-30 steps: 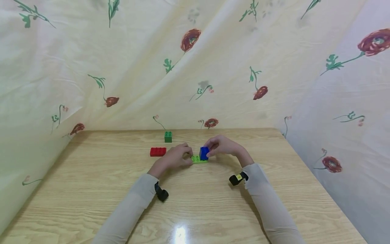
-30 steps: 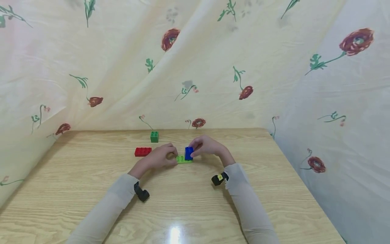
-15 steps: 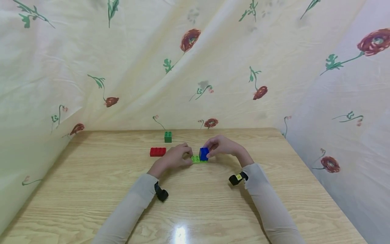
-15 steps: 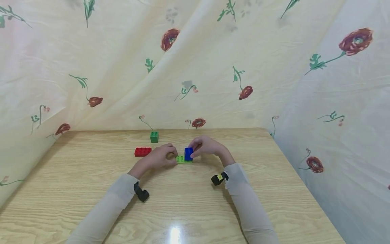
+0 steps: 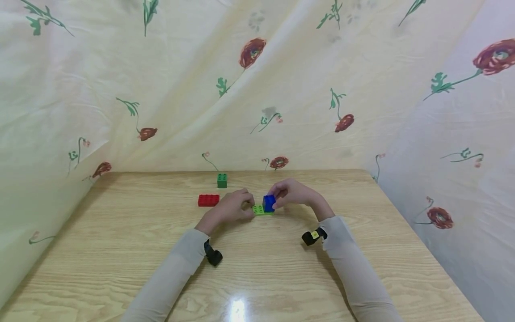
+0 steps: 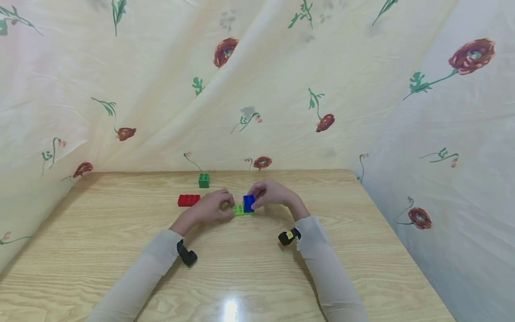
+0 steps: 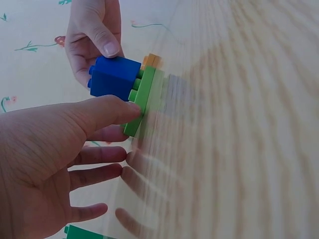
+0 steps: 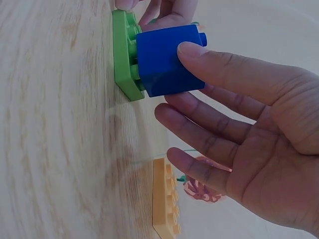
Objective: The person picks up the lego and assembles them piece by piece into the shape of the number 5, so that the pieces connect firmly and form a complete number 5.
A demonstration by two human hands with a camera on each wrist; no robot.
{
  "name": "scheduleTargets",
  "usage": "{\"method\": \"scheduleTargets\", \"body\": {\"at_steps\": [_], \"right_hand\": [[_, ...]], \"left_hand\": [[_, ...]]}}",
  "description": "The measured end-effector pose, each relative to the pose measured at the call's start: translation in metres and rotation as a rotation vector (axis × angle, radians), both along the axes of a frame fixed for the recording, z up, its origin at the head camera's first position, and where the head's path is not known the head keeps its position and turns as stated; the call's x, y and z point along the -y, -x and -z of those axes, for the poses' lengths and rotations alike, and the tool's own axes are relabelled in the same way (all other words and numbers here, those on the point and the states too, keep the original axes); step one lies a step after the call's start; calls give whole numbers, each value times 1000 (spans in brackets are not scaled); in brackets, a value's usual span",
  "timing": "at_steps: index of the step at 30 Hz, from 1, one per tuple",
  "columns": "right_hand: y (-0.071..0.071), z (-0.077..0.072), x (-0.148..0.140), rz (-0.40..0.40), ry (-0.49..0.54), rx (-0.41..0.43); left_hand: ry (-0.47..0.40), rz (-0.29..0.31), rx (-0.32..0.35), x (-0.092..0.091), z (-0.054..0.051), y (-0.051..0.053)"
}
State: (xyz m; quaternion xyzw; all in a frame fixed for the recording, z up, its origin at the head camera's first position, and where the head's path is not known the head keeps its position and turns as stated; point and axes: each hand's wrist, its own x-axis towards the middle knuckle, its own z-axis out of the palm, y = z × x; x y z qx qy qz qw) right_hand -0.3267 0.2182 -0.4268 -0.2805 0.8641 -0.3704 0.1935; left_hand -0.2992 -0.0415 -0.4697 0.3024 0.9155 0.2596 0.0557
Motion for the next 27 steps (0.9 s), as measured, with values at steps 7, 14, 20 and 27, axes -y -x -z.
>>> {"method": "scheduleTargets", "body": {"at_steps": [7,14,20,27], "right_hand": [[0,0,2,-8,-6,-10],[-2,-1,4,-16,-14,-32],[-1,1,5,-19,-19,-57],[-1,3,7,-32,-11,-75]], "left_hand": [[-12,-2,-9,0,0,1],[-14,-17,-13,0,3,2],[-25,-21,14,0,3,2],[-35,-26,21,0,4,3]]}}
